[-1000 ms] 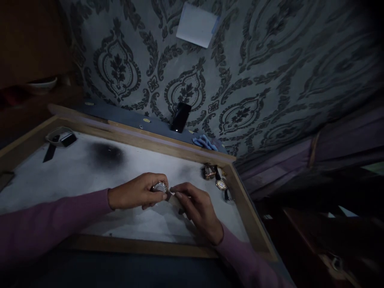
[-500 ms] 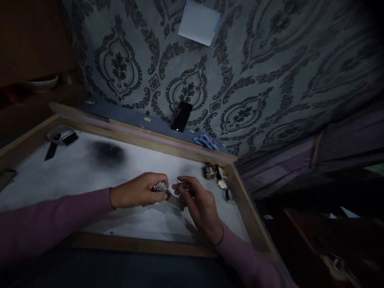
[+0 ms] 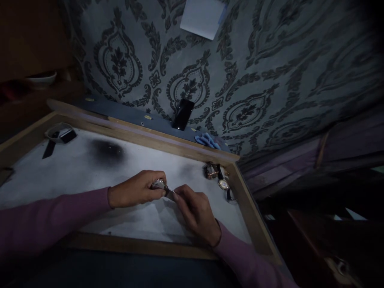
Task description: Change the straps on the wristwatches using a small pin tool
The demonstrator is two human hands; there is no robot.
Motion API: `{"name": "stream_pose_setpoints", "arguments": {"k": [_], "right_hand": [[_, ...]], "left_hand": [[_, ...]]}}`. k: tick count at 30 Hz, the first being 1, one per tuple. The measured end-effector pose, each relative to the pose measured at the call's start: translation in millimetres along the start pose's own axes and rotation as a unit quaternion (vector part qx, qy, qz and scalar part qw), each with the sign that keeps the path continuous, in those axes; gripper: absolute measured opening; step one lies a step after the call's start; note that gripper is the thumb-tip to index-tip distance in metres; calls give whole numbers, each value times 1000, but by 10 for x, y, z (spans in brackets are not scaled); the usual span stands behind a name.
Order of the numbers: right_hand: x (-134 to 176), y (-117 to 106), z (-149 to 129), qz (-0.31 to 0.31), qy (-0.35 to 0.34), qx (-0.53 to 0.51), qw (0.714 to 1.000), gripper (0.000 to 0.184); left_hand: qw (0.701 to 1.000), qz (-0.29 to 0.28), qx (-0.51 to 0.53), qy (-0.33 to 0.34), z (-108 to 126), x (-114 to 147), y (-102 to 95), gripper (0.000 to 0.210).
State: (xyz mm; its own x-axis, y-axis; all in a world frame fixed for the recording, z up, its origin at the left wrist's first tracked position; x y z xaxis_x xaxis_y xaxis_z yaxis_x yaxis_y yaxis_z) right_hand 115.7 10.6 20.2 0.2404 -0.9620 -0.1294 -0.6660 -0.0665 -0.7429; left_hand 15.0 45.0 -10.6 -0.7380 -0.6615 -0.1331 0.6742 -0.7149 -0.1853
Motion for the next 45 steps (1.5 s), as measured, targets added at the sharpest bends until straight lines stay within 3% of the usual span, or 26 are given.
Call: {"name": "stream_pose_setpoints", "arguments": {"k": [17, 45], "right_hand": [[-17, 62, 58, -71, 41, -9, 997, 29], [-56, 81, 74, -64, 43, -15, 997, 27]], "left_hand": [[999, 4, -49, 21, 18, -15, -22, 10], [995, -3, -93, 42, 41, -14, -20, 8]]}}
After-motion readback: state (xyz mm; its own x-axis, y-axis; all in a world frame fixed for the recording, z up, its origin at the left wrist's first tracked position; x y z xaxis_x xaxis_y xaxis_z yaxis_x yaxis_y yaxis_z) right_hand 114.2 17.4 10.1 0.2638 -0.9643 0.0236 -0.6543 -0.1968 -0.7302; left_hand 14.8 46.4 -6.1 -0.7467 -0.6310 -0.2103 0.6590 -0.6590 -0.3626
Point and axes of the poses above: each hand's wrist, its own x-axis away from the middle knuckle, its own y-axis out of the palm, z = x × y, the point moved 9 cm from there along -x, towards the middle knuckle, and after that the axes turned 15 degrees about y, right-handed, at the moved point
